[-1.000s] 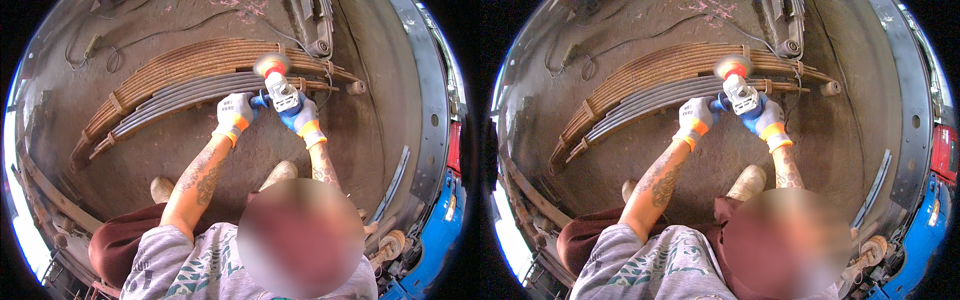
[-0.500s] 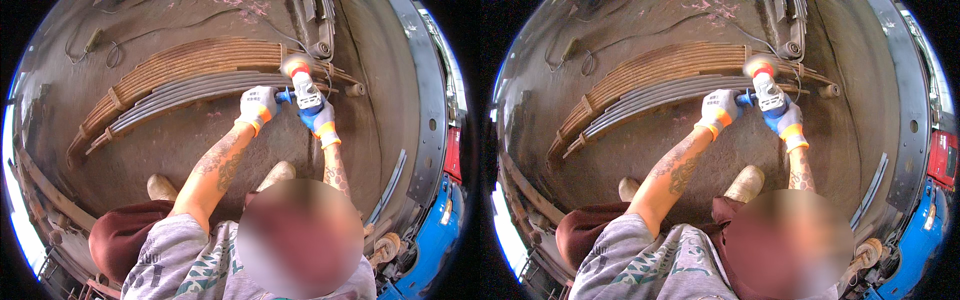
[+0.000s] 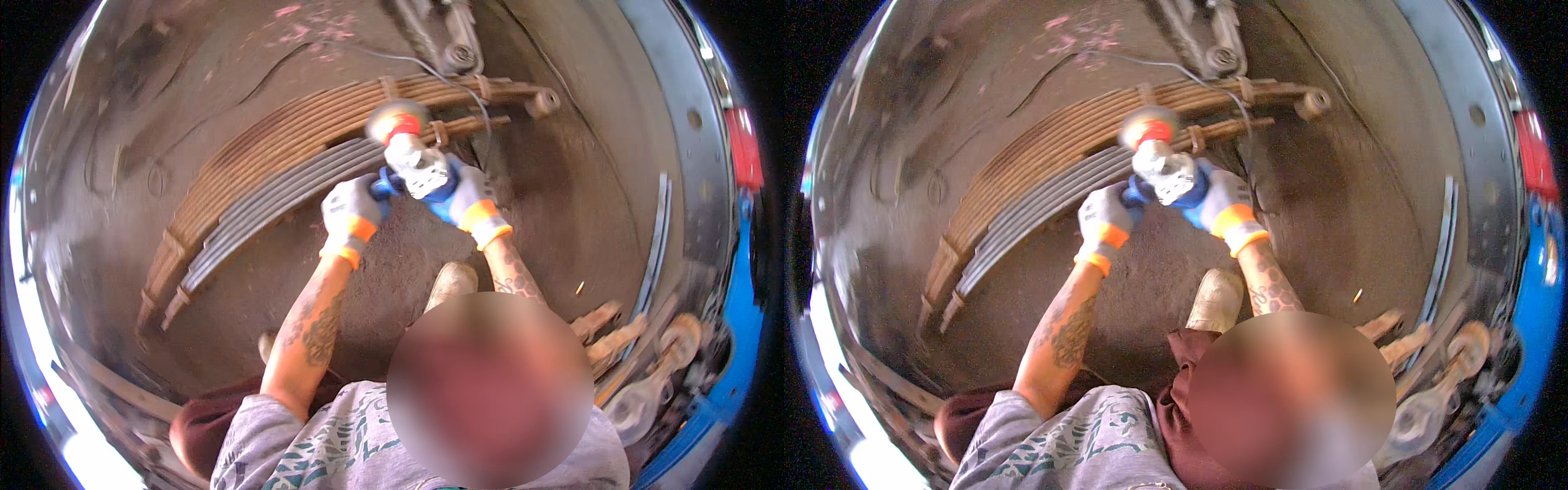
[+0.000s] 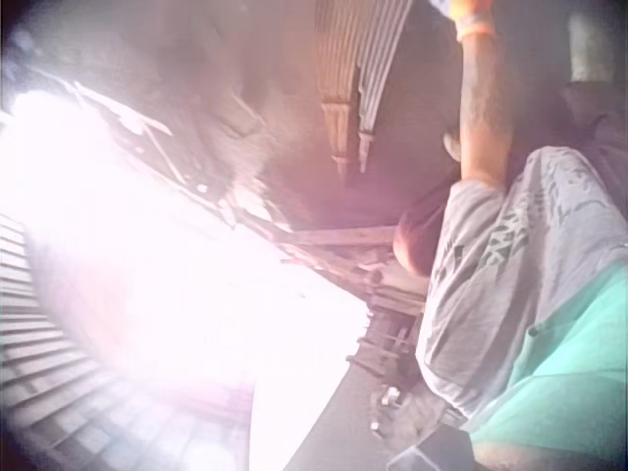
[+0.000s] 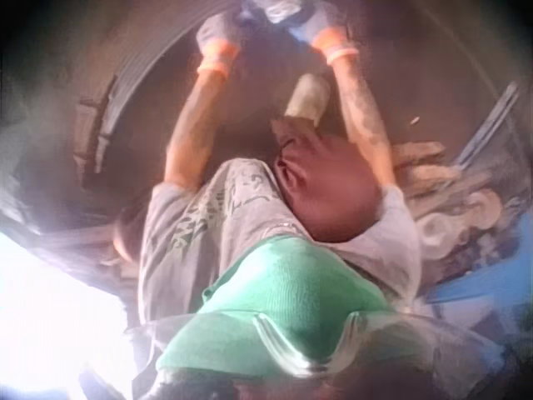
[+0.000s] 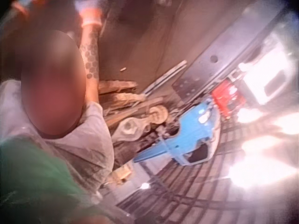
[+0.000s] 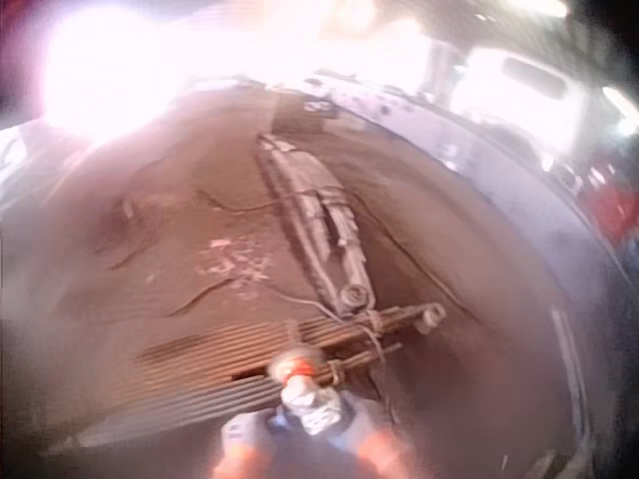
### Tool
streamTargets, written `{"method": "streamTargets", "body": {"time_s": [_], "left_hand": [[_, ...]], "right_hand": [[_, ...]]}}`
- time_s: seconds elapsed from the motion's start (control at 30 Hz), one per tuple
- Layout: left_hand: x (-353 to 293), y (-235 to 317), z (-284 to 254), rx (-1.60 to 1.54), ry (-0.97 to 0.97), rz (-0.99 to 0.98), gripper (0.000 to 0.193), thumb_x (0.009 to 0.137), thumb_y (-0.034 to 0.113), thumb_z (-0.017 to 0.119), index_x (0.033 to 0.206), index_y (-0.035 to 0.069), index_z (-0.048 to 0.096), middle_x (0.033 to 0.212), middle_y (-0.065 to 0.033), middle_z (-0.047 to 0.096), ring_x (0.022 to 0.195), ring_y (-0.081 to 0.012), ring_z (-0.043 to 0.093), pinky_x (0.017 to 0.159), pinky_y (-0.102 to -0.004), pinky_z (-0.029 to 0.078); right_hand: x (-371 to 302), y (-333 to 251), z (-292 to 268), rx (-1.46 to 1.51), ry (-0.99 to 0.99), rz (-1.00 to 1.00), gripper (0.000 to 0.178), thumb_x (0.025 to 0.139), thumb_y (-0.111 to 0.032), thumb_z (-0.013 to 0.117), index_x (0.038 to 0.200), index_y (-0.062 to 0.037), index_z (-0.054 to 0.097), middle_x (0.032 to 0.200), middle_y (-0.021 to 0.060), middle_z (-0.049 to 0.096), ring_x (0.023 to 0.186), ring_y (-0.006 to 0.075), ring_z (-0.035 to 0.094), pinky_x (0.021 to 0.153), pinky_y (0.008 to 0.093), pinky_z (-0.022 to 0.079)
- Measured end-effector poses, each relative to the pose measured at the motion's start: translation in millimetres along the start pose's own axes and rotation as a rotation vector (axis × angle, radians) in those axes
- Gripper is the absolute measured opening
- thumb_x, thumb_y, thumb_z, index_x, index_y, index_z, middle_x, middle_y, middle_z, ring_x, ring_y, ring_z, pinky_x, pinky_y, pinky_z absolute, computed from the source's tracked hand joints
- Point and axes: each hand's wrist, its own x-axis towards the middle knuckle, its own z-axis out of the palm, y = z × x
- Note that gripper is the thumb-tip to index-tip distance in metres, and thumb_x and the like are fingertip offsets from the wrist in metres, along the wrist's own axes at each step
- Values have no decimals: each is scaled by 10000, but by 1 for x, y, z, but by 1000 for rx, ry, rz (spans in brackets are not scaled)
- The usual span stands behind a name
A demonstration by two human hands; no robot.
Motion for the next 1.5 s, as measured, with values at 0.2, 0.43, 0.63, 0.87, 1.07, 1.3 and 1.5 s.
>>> {"method": "streamTargets", "body": {"time_s": [0.2,0.43,0.63,0.87,1.07,1.3,1.5], "left_hand": [[-7,-4,-41,159,-11,-145,275,856,336,746,1030,140,830,927,-201,769,897,-384,752,825,-471,585],[9,25,-92,313,-283,-178,289,854,352,715,994,123,822,906,-221,761,886,-410,746,821,-492,574],[45,50,-100,445,-538,-171,279,820,317,719,967,101,816,868,-204,767,865,-388,757,814,-472,575],[80,44,-113,357,-686,-179,289,788,273,763,952,38,794,813,-183,758,820,-327,766,772,-443,567],[86,52,-117,362,-758,-162,319,803,300,779,957,22,795,804,-191,756,757,-327,747,729,-437,556],[101,50,-112,467,-811,-187,304,827,282,775,957,8,791,789,-186,748,745,-298,738,708,-437,552],[96,21,-97,648,-748,-241,442,854,343,750,1049,-53,742,989,-279,765,966,-451,749,814,-491,588]], "right_hand": [[-9,-106,-6,-464,-220,79,448,777,-245,836,1172,-108,673,995,202,766,965,394,748,831,462,592],[-26,-86,24,-88,-69,138,527,719,-166,868,1195,-77,659,972,235,760,954,426,743,838,452,600],[-34,-75,13,-3,-69,245,584,736,-182,858,1268,-60,649,979,180,779,875,390,763,822,463,605],[-9,-107,-12,6,-162,331,538,745,-247,849,1206,-51,651,945,203,773,865,402,761,817,491,602],[-6,-122,-43,-26,-228,363,524,733,-279,855,1156,-43,655,912,222,759,873,425,752,797,507,592],[0,-103,-16,52,-219,441,447,712,-213,843,1101,-58,687,934,223,759,922,430,750,812,492,590],[-2,-94,12,72,-150,557,406,718,-107,798,1110,-57,703,1011,243,765,998,462,733,879,491,595]]}}
